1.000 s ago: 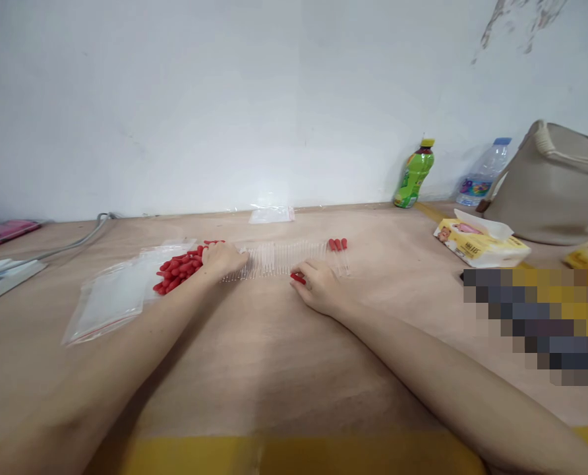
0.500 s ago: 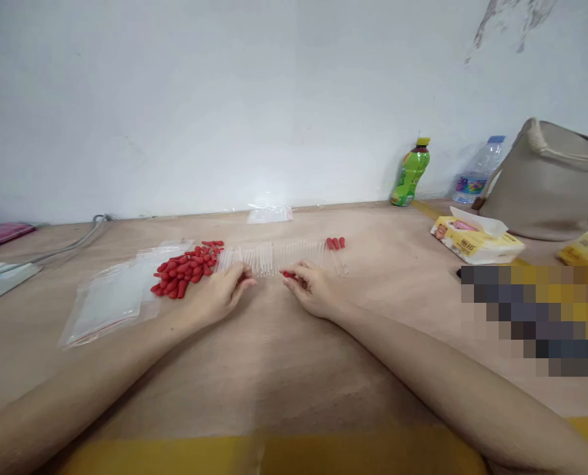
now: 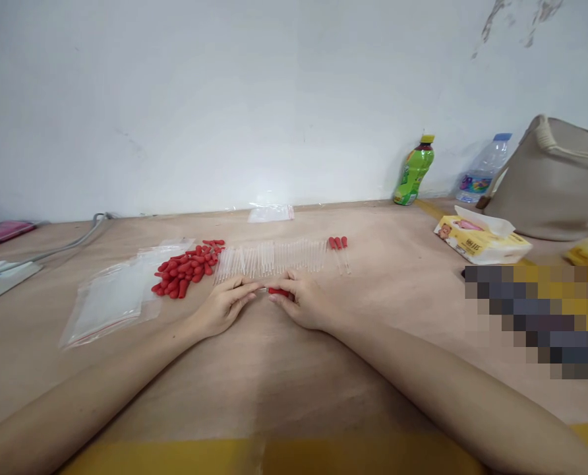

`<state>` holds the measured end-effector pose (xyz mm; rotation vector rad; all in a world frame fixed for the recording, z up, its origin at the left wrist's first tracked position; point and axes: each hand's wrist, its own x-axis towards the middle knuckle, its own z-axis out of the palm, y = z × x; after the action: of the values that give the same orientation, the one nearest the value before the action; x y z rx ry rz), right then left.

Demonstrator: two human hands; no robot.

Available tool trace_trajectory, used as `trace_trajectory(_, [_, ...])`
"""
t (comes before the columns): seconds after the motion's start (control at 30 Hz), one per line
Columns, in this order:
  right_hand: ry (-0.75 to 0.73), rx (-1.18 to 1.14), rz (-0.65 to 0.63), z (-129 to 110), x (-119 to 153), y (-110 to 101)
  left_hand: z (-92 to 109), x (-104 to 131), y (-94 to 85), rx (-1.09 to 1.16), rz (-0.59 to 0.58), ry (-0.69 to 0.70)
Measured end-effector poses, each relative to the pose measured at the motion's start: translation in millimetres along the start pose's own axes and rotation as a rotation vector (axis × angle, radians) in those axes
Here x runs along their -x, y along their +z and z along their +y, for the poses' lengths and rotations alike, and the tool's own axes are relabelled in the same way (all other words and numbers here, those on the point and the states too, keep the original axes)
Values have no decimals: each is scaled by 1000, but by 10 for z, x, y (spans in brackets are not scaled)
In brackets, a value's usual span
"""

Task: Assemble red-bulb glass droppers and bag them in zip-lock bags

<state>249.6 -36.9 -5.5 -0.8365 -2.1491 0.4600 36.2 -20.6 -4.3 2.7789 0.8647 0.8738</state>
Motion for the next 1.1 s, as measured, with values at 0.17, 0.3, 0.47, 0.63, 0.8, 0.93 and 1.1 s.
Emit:
trace_trajectory(0.17, [1,-24,35,99,17,44,-24,-8,23,-4,19,23])
trace_trajectory(0.3, [34,-52,27,121,20,62,-21,-34,28,24,30,67])
trace_trajectory(0.47, [-1,-12,23,118,31,44,-18,-52,42,16,23,106])
trace_trajectory(0.63, [-101,95,43,93,41,27,-26,-52,51,-41,0,111])
trace_trajectory(0.8, [-131,206,21,59,48,35,7,-58,38,-159,-57,149])
trace_trajectory(0.93, [-151,205,42,110,22,20,9,-45,52,-242,-4,150])
trace_trajectory(1.1, [-9,117,66,221,-1,-60,-45,-13,27,-236,117,74])
